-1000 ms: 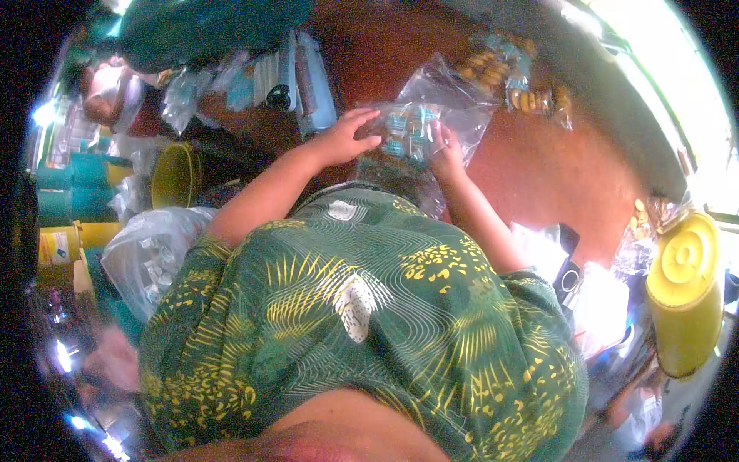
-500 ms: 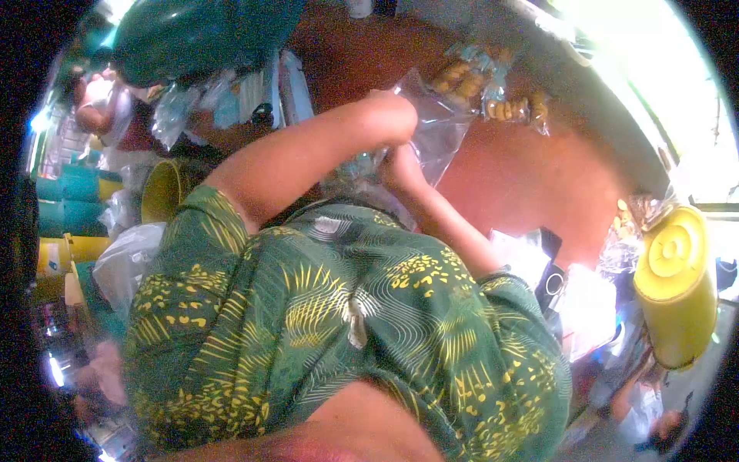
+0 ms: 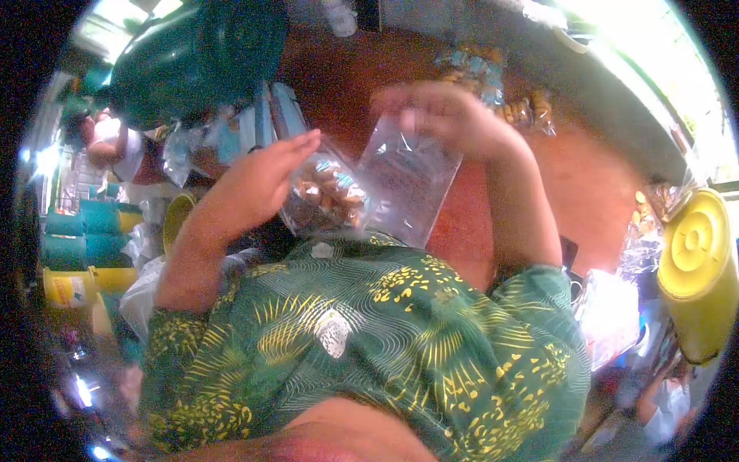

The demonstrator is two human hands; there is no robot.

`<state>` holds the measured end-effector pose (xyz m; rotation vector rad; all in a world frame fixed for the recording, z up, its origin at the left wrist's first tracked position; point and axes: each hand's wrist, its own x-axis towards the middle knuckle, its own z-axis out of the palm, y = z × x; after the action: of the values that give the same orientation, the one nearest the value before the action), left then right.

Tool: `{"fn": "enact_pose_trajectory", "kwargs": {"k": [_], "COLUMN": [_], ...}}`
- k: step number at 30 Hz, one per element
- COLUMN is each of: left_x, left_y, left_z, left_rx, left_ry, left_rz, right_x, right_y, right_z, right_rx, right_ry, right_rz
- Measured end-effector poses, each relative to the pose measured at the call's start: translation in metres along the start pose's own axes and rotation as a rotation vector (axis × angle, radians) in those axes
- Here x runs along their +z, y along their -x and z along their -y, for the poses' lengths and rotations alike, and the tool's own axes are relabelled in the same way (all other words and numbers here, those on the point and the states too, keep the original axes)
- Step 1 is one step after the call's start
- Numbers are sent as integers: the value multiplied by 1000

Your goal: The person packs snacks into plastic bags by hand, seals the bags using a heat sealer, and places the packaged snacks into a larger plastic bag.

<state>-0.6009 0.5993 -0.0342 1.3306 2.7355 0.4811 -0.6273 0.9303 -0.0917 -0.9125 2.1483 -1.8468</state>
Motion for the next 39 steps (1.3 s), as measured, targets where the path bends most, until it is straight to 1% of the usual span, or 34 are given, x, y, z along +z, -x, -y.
{"fn": "enact_pose_trajectory", "kwargs": {"k": [2,4,5,6,7,9,10,12,15,17,18,19,21,24,27,28,30,32,33,34,36,37,38,39], "left_x": [0,15,21,19,17,14,10,8,27,48,54,54,51,51,49,48,42,48,50,50,47,47,47,47], "left_y": [9,10,8,5,3,3,7,17,29,39,42,43,45,44,40,39,39,42,45,49,51,52,53,53], "left_z": [-12,-21,-27,-37,-44,-54,-58,-57,-39,-27,-26,-26,-26,-17,-20,-21,-24,-18,-17,-18,-22,-21,-21,-18], "left_rx": [-61,-18,1,-13,14,56,6,-79,-118,-128,-134,-171,-244,-171,-121,-117,-152,-95,-73,-126,-231,-235,-241,-253], "left_ry": [104,169,203,272,254,226,317,483,611,638,643,669,719,595,582,583,606,571,556,622,753,751,752,761], "left_rz": [8,-65,-104,-68,-103,-165,-186,-216,-234,-193,-163,-139,-84,-101,-97,-89,-60,-99,-119,-107,-90,-96,-98,-92], "right_x": [-28,-59,-68,-76,-84,-53,-37,-36,-51,-37,-30,-10,9,11,-7,-6,-10,-17,-17,-17,-25,-29,-31,-34], "right_y": [-38,-63,-64,-64,-64,-45,-32,-9,22,48,62,75,95,104,100,97,102,95,90,86,83,79,72,58], "right_z": [-46,-118,-178,-236,-292,-251,-219,-156,-163,-151,-156,-132,-135,-126,-137,-132,-156,-161,-157,-155,-171,-177,-185,-195], "right_rx": [180,453,403,405,426,353,321,255,144,7,-56,68,144,377,216,302,292,338,397,458,571,619,479,484], "right_ry": [209,227,619,1102,1504,1380,1317,1116,1009,906,990,869,950,750,1033,1086,1258,1333,1313,1291,873,657,546,366], "right_rz": [-433,-557,-577,-627,-725,-793,-817,-607,-533,-663,-580,-394,-219,-373,-491,-461,-347,-315,-332,-348,-609,-725,-890,-933]}}
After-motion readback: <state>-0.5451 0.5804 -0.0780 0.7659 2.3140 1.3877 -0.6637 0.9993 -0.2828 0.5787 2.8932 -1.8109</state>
